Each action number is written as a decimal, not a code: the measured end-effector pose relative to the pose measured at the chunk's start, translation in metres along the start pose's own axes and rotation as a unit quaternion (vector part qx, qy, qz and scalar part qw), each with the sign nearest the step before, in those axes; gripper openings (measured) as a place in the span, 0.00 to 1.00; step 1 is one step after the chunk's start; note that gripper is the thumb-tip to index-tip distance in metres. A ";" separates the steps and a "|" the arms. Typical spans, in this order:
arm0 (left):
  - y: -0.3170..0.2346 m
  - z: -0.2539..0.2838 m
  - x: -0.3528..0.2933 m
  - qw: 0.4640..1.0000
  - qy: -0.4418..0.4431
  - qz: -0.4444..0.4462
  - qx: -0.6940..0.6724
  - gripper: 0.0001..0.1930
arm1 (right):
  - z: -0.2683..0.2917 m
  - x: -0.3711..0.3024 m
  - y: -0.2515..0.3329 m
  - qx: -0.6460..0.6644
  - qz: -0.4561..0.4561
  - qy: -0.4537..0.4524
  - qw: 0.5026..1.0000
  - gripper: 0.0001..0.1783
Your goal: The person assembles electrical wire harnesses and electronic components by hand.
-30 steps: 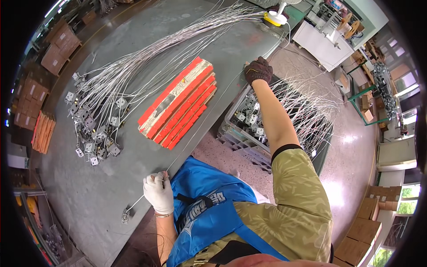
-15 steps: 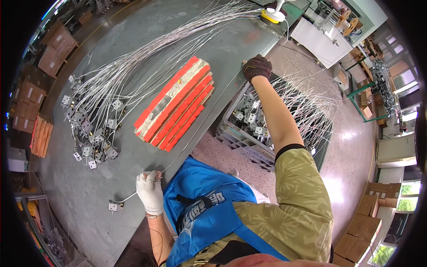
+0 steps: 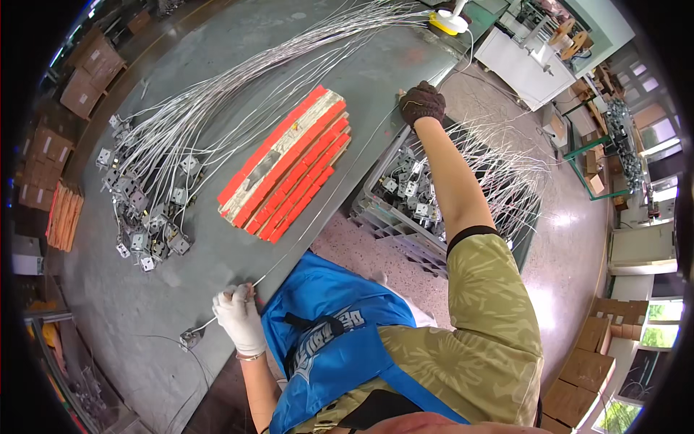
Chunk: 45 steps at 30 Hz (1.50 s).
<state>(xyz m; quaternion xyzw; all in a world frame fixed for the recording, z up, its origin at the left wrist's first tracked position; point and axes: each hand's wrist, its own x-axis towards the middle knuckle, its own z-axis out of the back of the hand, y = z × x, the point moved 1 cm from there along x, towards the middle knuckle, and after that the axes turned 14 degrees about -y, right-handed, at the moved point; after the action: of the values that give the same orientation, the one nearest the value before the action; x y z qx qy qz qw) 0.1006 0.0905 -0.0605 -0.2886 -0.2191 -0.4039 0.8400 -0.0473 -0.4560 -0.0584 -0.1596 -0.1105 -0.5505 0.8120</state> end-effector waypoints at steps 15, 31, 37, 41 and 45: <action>0.008 0.019 -0.017 0.998 0.031 0.028 -0.039 0.05 | -0.016 0.005 -0.005 -0.003 0.010 -0.021 1.000 0.29; 0.012 0.030 -0.018 0.997 0.047 0.050 -0.040 0.07 | -0.011 0.004 -0.005 0.005 -0.021 -0.006 1.000 0.28; 0.020 0.047 -0.023 0.995 0.055 0.077 -0.020 0.07 | -0.026 0.012 0.007 0.044 0.010 0.023 0.999 0.23; 0.018 0.049 -0.016 0.993 0.065 0.093 -0.044 0.05 | -0.080 0.050 -0.046 -0.029 0.028 0.080 0.996 0.29; 0.020 0.050 -0.032 0.991 0.057 0.118 -0.006 0.06 | -0.074 0.049 -0.026 -0.121 0.137 0.091 0.979 0.34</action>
<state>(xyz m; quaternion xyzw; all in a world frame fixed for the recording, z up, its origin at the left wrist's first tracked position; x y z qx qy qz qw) 0.0918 0.1516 -0.0489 -0.2940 -0.1326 -0.3192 0.8911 -0.0535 -0.5350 -0.1055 -0.2191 0.0540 -0.4559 0.8609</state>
